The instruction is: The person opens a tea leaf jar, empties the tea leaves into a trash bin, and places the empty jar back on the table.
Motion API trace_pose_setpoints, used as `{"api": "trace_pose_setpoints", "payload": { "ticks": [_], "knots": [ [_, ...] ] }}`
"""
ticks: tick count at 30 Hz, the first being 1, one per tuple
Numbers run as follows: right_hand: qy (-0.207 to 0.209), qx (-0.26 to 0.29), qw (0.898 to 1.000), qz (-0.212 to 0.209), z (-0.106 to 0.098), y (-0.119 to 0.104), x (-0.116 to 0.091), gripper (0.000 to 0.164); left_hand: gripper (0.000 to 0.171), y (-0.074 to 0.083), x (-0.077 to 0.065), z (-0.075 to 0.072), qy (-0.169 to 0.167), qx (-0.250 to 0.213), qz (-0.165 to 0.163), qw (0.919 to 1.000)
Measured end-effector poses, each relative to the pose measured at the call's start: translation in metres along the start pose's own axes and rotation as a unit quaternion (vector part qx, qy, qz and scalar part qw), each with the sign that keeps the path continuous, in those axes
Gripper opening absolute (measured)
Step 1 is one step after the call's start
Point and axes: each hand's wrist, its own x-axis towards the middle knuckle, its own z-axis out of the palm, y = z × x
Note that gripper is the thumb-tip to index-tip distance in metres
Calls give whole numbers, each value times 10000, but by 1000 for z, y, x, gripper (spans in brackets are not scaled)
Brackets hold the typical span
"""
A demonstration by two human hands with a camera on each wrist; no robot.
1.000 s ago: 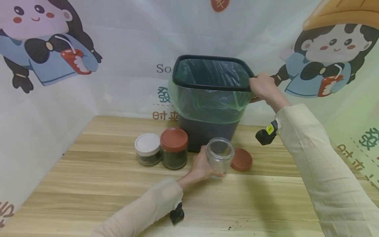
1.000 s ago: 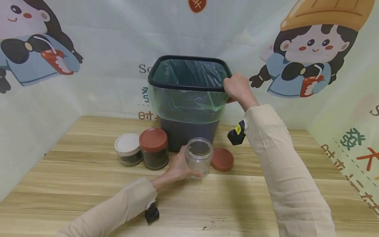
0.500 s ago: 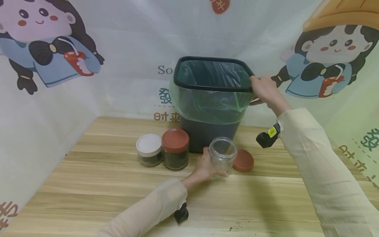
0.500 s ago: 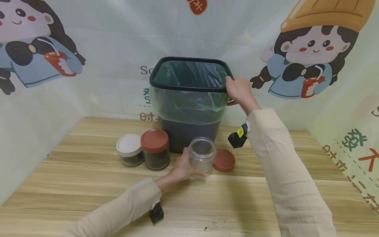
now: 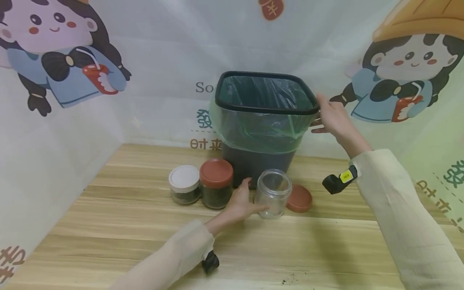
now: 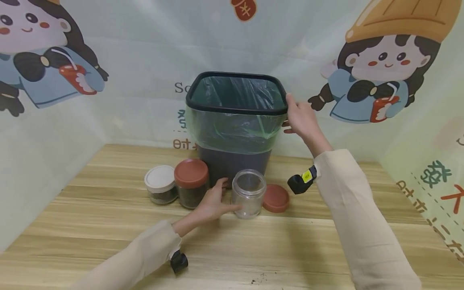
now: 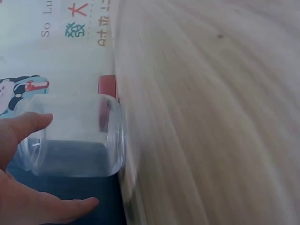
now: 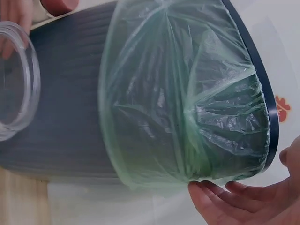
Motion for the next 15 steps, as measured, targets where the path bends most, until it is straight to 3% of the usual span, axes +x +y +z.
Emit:
{"api": "trace_pose_setpoints", "payload": {
  "ticks": [6, 13, 15],
  "knots": [
    [-95, 49, 9999, -105, 5, 22, -14, 71, 71, -10, -12, -15, -186, 284, 263, 9991],
    [-555, -203, 9974, -415, 17, 48, -40, 57, 48, -20, -26, -40, -702, 140, 1122, 9911],
    [-639, -285, 9958, -589, 23, 53, -48, 50, 42, -23, -29, -48, -898, 29, 1203, 9887]
  ]
}}
